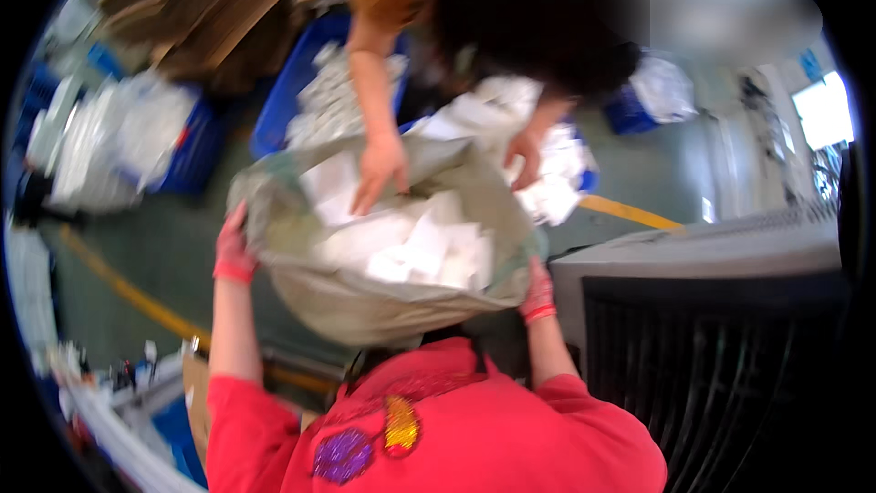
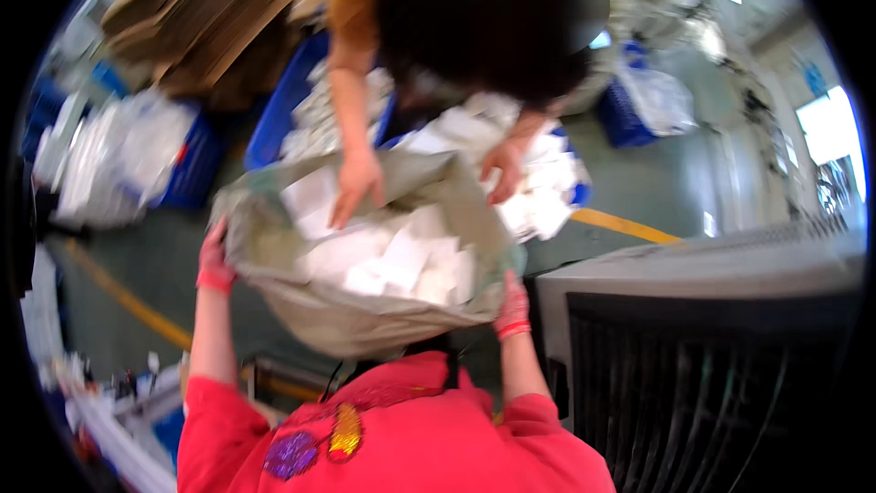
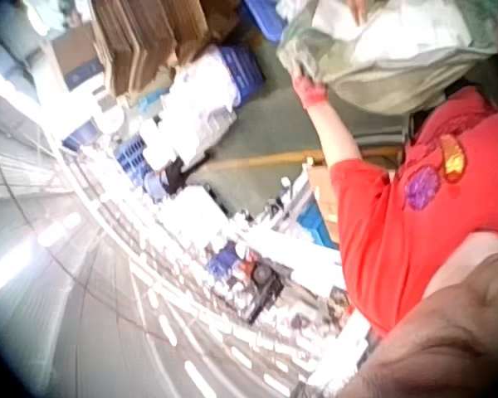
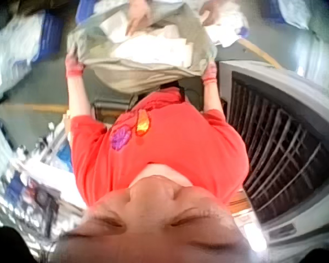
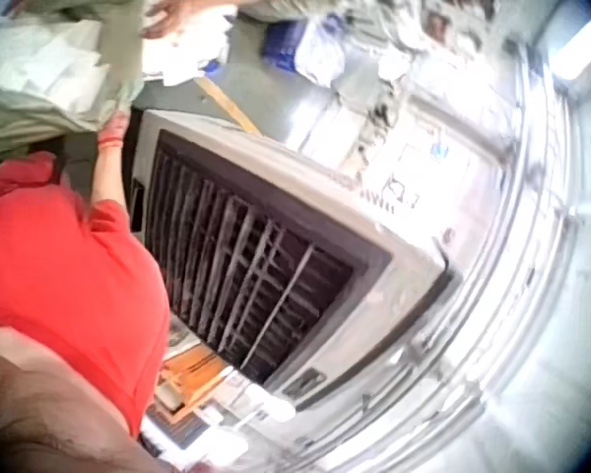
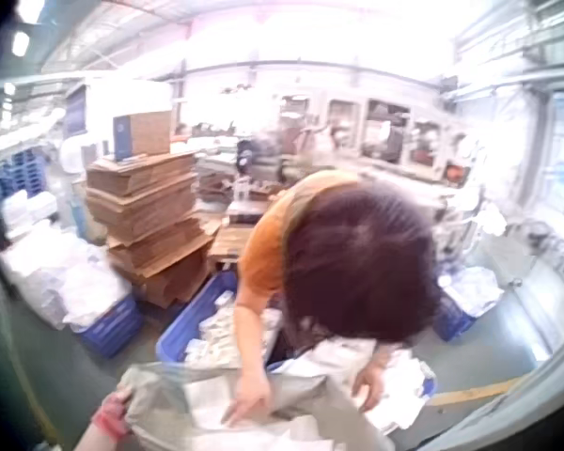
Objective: The person picks up boxes from a blue basket and a green bag, organizes them onto a work surface, and places items back into the bag with another person.
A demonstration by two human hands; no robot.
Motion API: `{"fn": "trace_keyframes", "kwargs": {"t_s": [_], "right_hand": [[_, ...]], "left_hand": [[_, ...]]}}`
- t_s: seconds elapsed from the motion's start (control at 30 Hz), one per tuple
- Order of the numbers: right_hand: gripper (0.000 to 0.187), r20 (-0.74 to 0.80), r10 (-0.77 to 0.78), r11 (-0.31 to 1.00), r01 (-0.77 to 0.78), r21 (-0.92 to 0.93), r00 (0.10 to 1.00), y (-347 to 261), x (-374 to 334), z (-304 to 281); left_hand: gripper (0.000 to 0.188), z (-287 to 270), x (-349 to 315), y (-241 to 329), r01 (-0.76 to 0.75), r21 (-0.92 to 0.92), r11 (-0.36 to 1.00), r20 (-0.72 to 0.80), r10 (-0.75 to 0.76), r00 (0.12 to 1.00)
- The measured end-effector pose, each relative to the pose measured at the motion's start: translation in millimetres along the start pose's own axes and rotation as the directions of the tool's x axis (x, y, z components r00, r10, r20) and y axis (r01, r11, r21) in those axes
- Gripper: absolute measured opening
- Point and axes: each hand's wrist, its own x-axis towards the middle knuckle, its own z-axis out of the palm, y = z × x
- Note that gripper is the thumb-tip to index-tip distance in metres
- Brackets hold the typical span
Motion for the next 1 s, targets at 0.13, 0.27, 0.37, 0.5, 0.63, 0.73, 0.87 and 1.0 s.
{"fn": "trace_keyframes", "kwargs": {"t_s": [0.13,0.27,0.37,0.5,0.63,0.73,0.87,1.0], "right_hand": [[0.041,0.022,0.016,0.996,-0.018,0.088,1.000,17,27,-11],[0.038,0.058,0.019,0.995,-0.025,0.097,0.998,20,45,-1],[0.036,0.043,0.059,0.989,-0.064,0.137,0.997,26,46,-1],[0.039,0.039,0.078,0.979,-0.084,0.186,0.996,18,36,8],[0.038,0.081,0.115,0.980,-0.126,0.152,0.990,16,50,1],[0.035,0.102,0.122,0.989,-0.130,0.073,0.987,15,60,0],[0.036,0.105,0.134,0.987,-0.142,0.075,0.985,27,88,-19],[0.038,0.081,0.151,0.982,-0.158,0.100,0.985,21,94,-26]], "left_hand": [[0.038,1,-11,-1,-0.012,0.024,1.000,0.109,0.009,0.994],[0.042,5,-8,-11,-0.092,0.105,0.990,0.075,0.084,0.994],[0.039,4,-3,-11,-0.064,0.124,0.990,0.031,0.060,0.998],[0.038,1,-1,-13,-0.087,0.128,0.988,0.000,0.088,0.996],[0.046,-4,2,-20,-0.066,0.062,0.996,-0.052,0.069,0.996],[0.045,7,-1,-26,-0.075,0.069,0.995,-0.063,0.079,0.995],[0.040,11,7,-35,-0.032,0.057,0.998,-0.112,0.038,0.993],[0.042,39,-2,-40,-0.074,0.156,0.985,-0.165,0.100,0.981]]}}
